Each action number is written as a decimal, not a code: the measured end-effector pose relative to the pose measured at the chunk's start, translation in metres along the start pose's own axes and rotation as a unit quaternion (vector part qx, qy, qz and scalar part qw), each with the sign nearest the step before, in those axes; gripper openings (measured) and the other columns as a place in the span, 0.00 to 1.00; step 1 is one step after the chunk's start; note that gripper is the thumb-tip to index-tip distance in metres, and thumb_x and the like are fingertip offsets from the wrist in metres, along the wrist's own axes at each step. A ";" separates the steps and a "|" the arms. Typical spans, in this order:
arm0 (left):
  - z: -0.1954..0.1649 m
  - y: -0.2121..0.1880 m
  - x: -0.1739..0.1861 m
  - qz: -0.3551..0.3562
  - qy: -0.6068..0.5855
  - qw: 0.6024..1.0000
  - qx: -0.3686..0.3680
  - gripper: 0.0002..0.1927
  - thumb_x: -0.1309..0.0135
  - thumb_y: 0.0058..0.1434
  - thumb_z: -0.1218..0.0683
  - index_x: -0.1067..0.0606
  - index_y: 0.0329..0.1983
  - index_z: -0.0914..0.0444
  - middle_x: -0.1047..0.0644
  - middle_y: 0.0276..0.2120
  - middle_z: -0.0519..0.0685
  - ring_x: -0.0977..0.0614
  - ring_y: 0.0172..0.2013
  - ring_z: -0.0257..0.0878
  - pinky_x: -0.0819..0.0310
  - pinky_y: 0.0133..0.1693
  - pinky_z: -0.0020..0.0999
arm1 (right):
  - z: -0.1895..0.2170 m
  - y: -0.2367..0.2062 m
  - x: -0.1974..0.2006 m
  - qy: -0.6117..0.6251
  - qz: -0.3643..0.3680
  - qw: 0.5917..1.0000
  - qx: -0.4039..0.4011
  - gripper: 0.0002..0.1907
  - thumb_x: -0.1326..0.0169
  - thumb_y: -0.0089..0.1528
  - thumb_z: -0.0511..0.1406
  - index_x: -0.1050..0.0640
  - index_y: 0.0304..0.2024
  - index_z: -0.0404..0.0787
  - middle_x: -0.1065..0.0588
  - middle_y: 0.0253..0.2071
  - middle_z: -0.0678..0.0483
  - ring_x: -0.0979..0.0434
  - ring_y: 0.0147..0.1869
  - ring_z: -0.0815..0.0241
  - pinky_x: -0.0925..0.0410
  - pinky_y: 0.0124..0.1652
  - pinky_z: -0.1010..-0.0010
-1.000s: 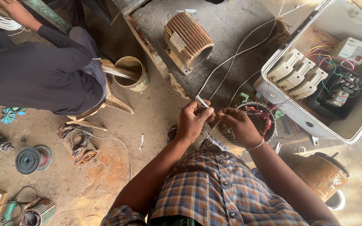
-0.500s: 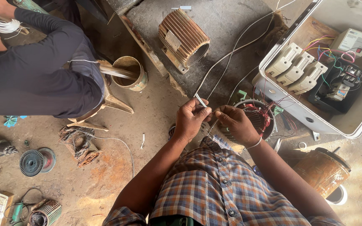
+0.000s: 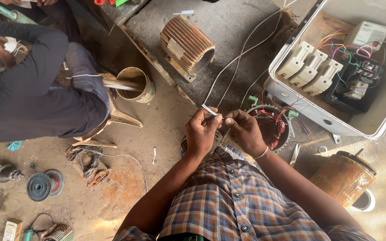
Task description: The person works at a workbench rewinding an electric motor stator, handling red enameled copper windings inside the stator core. They pull and arrange wire, cut a length of white wire with scissors, strip and position the wire ends, and use pliers while fitting the windings into the stator slots.
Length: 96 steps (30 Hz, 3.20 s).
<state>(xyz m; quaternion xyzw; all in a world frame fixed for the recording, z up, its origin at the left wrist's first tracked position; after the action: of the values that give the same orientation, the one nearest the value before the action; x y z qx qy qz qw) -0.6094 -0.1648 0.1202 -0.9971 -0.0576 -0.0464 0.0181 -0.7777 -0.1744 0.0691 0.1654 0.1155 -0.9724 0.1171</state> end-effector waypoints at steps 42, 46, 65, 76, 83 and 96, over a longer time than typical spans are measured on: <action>-0.011 0.039 0.002 0.227 0.056 0.971 -0.050 0.08 0.41 0.65 0.54 0.17 0.41 0.64 0.17 0.29 0.46 0.17 0.30 0.31 0.21 0.33 0.26 | 0.011 -0.007 0.017 0.039 0.008 0.999 0.006 0.09 0.42 0.65 0.36 0.22 0.43 0.35 0.22 0.32 0.57 0.25 0.32 0.70 0.31 0.33 0.77; 0.002 0.037 0.001 0.230 0.022 0.971 -0.055 0.09 0.42 0.67 0.54 0.17 0.43 0.64 0.18 0.29 0.45 0.18 0.30 0.29 0.22 0.34 0.25 | 0.007 -0.008 0.021 0.068 0.010 0.998 -0.005 0.09 0.41 0.67 0.36 0.23 0.43 0.35 0.23 0.33 0.57 0.26 0.32 0.71 0.32 0.32 0.78; 0.036 0.025 -0.014 0.161 0.004 0.980 -0.116 0.07 0.40 0.67 0.55 0.20 0.39 0.64 0.17 0.35 0.47 0.16 0.35 0.32 0.20 0.37 0.27 | -0.007 -0.013 0.037 -0.111 -0.027 0.993 0.021 0.09 0.42 0.64 0.37 0.18 0.42 0.36 0.18 0.34 0.55 0.20 0.36 0.68 0.24 0.39 0.74; 0.051 0.027 -0.012 0.185 -0.048 0.973 -0.125 0.07 0.44 0.69 0.56 0.20 0.45 0.64 0.17 0.45 0.46 0.16 0.39 0.31 0.17 0.40 0.27 | -0.024 -0.014 0.049 -0.158 -0.058 0.986 -0.012 0.10 0.42 0.65 0.35 0.17 0.42 0.33 0.19 0.33 0.56 0.24 0.36 0.70 0.30 0.37 0.75; 0.064 0.030 -0.009 0.186 -0.109 0.974 -0.064 0.06 0.44 0.70 0.56 0.21 0.44 0.65 0.19 0.38 0.46 0.22 0.33 0.28 0.23 0.38 0.24 | -0.027 -0.012 0.045 -0.077 -0.034 0.995 -0.047 0.09 0.42 0.65 0.35 0.17 0.42 0.34 0.22 0.29 0.57 0.26 0.31 0.70 0.31 0.32 0.75; 0.067 0.018 -0.022 0.133 -0.005 0.977 -0.166 0.06 0.42 0.68 0.56 0.21 0.40 0.65 0.18 0.38 0.48 0.16 0.37 0.36 0.20 0.39 0.29 | -0.025 -0.014 0.049 -0.119 -0.032 0.990 -0.063 0.11 0.43 0.63 0.34 0.19 0.46 0.35 0.19 0.33 0.55 0.21 0.33 0.69 0.25 0.36 0.76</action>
<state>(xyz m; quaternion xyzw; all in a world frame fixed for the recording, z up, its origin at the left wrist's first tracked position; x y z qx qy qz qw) -0.6231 -0.1828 0.0514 -0.9852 0.0834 -0.0477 -0.1419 -0.8186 -0.1640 0.0316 0.0368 0.1669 -0.9792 0.1092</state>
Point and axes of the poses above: each hand's wrist, its own y-axis towards the middle knuckle, its own x-axis out of the back of the hand, z = x × y, the point moved 1 cm from there along y, towards the middle knuckle
